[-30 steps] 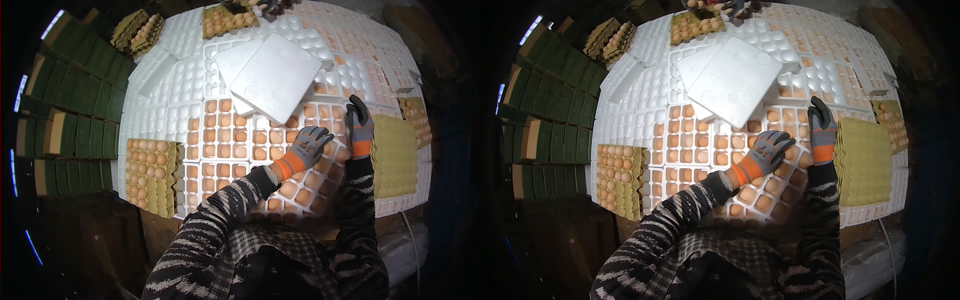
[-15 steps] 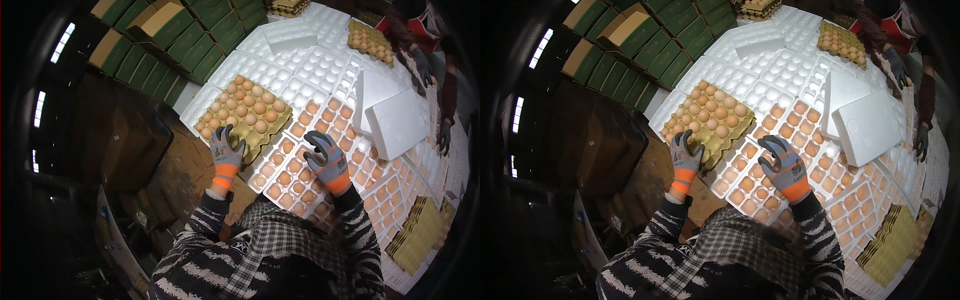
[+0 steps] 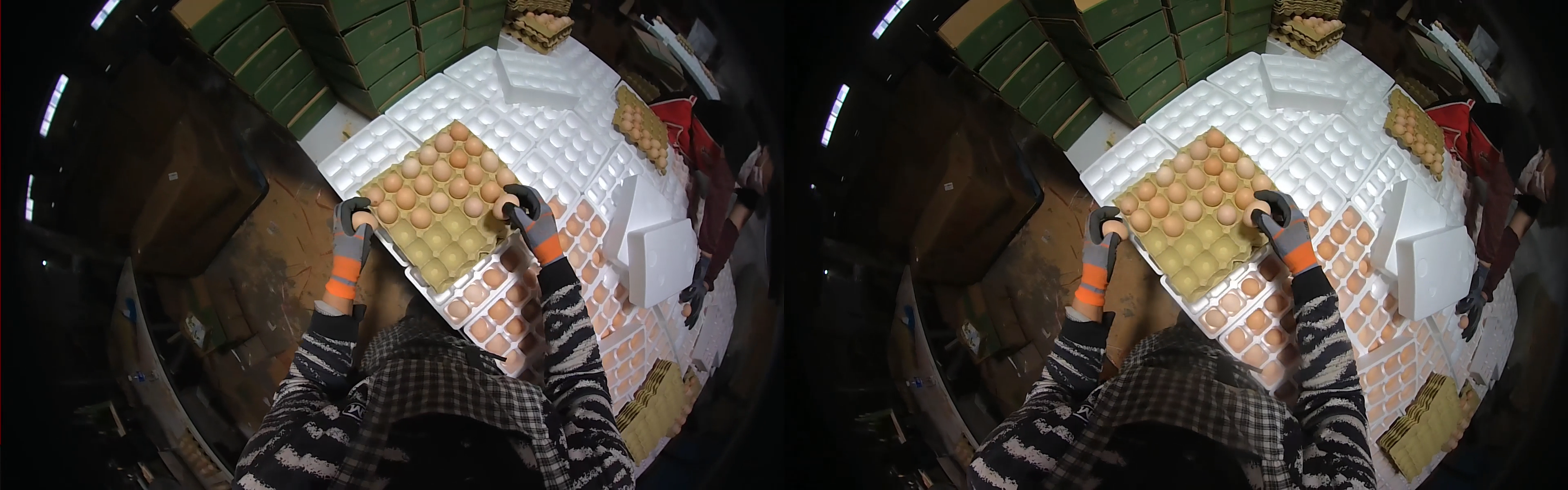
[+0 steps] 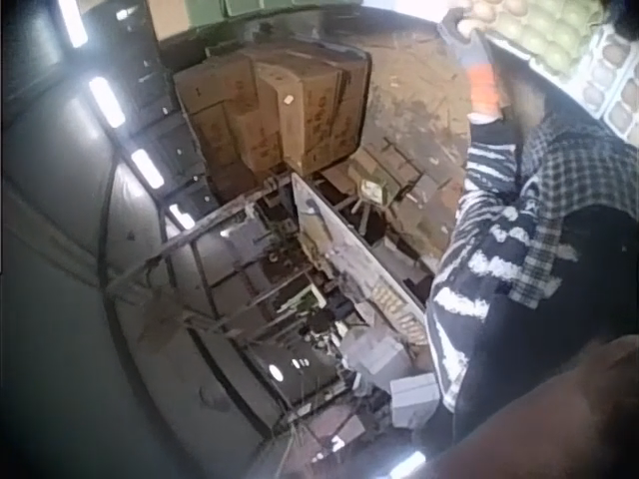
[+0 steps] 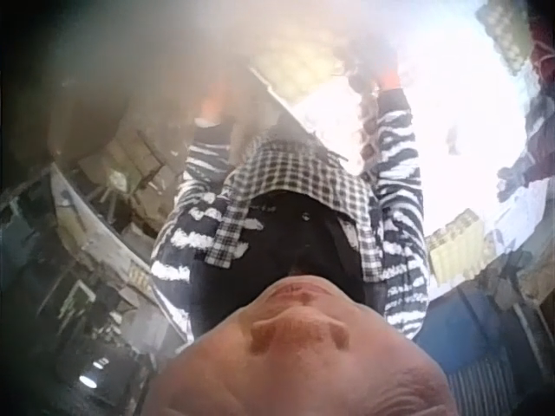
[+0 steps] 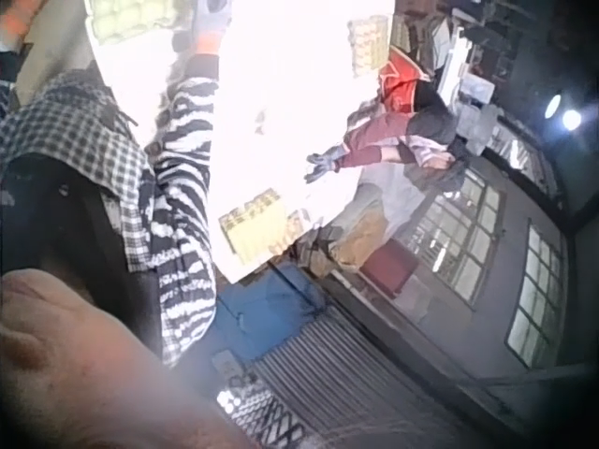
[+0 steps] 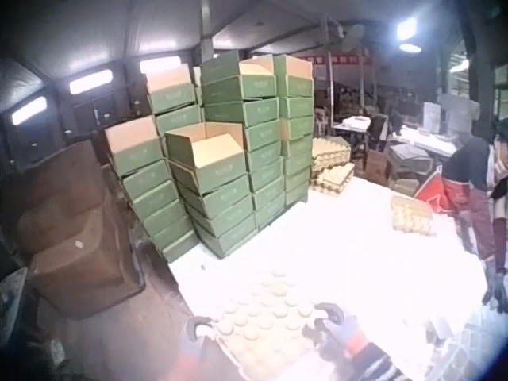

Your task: The person sorts eggs by hand, moving them from cardboard trays into plastic egg trays laid out on a table and stacking empty trays.

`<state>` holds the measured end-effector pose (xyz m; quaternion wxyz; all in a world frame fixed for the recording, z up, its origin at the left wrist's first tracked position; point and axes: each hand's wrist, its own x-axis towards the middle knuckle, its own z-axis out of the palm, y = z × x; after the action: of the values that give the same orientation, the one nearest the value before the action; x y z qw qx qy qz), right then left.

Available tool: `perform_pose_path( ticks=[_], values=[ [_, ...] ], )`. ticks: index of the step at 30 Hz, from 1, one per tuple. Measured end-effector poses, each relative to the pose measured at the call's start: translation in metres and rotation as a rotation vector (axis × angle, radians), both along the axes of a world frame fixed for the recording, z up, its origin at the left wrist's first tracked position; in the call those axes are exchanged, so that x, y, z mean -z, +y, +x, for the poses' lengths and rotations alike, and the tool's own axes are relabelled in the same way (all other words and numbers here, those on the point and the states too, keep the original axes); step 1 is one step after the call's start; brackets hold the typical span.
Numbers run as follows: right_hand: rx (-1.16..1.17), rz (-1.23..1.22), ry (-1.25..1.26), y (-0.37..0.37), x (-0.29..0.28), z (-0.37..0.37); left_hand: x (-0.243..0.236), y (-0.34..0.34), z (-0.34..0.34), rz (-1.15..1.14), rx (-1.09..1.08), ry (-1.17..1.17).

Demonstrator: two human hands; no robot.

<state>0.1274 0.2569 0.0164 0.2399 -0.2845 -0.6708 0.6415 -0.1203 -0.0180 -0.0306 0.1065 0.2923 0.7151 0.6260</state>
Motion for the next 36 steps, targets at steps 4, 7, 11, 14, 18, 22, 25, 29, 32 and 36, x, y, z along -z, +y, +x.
perform_pose_path(
  ticks=[4,7,11,14,18,22,25,29,32,36],
  values=[
    [-0.341,0.964,-0.771,-0.015,-0.022,-0.042,-0.040,0.027,0.011,-0.627,0.031,0.372],
    [-0.341,1.025,-0.842,-0.015,-0.010,-0.054,-0.037,0.034,0.006,-0.720,0.024,0.425],
    [-0.291,0.839,-0.532,0.007,-0.010,-0.030,-0.033,0.024,0.000,-0.475,0.026,0.348],
    [-0.116,0.324,-0.094,-0.005,-0.022,-0.027,-0.045,0.012,-0.024,-0.226,-0.003,-0.497],
    [-0.535,0.723,-0.374,-0.039,-0.060,-0.069,-0.022,0.005,-0.067,0.123,0.101,-0.381],
    [-0.470,1.195,-0.628,-0.079,-0.031,-0.112,-0.052,0.030,-0.053,-0.746,0.160,0.542],
    [-0.436,1.235,-0.691,-0.091,-0.027,-0.122,-0.062,0.037,-0.044,-0.941,0.159,0.544],
    [-0.417,1.229,-0.755,-0.099,-0.024,-0.122,-0.057,0.037,-0.045,-0.899,0.097,0.560],
    [-0.354,1.061,-0.591,-0.090,-0.024,-0.099,-0.049,0.030,-0.056,-0.877,0.090,0.546],
    [-0.091,0.645,-0.280,-0.080,-0.042,-0.033,-0.017,0.026,-0.065,-0.208,0.208,-0.046]
  ],
)
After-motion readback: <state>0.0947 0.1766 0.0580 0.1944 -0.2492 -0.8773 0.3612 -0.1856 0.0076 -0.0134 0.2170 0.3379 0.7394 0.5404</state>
